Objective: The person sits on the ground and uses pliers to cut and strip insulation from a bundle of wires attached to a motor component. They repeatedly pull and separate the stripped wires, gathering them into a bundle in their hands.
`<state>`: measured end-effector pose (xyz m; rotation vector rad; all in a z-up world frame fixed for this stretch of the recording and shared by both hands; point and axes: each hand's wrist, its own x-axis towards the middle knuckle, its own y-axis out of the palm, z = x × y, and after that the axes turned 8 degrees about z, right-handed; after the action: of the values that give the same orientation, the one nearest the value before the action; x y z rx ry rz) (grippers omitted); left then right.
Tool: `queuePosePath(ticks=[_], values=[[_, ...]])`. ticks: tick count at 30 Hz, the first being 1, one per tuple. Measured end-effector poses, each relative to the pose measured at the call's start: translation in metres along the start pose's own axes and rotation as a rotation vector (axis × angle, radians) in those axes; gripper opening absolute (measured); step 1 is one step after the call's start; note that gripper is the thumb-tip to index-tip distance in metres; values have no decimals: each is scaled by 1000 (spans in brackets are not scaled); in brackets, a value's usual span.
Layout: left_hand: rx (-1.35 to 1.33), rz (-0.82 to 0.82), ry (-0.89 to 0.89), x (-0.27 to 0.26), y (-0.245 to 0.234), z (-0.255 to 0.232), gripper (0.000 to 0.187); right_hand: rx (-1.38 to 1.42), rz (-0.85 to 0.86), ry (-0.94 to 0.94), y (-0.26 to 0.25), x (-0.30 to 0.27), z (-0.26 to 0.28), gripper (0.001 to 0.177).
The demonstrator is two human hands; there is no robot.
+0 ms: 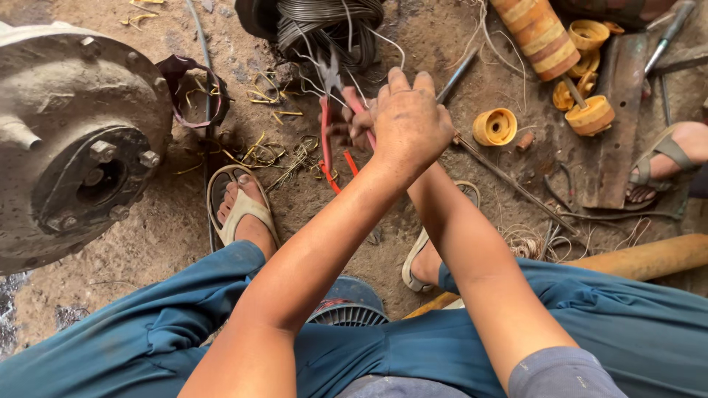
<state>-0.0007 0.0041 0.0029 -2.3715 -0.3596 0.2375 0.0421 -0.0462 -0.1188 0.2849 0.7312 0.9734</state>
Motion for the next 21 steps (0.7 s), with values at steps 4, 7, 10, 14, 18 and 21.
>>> queuePosePath(ticks=[4, 7, 10, 14, 18, 21], values=[[-35, 89, -31, 1, -10, 2, 29, 0, -4, 8, -13, 13, -16, 32], [-21, 83, -21, 0, -17, 0, 28, 13, -16, 20, -9, 12, -24, 32], [-1, 106, -8, 2, -25, 1, 29, 23, -22, 37, -1, 7, -33, 32], [-28, 120, -16, 8, -32, 2, 26, 6, -48, 23, -2, 10, -36, 32], [-27, 157, -22, 18, -43, -2, 32, -36, -66, 6, -13, 13, -23, 32], [-38, 165, -25, 20, -52, -5, 33, -62, -73, -3, -17, 18, -13, 32]])
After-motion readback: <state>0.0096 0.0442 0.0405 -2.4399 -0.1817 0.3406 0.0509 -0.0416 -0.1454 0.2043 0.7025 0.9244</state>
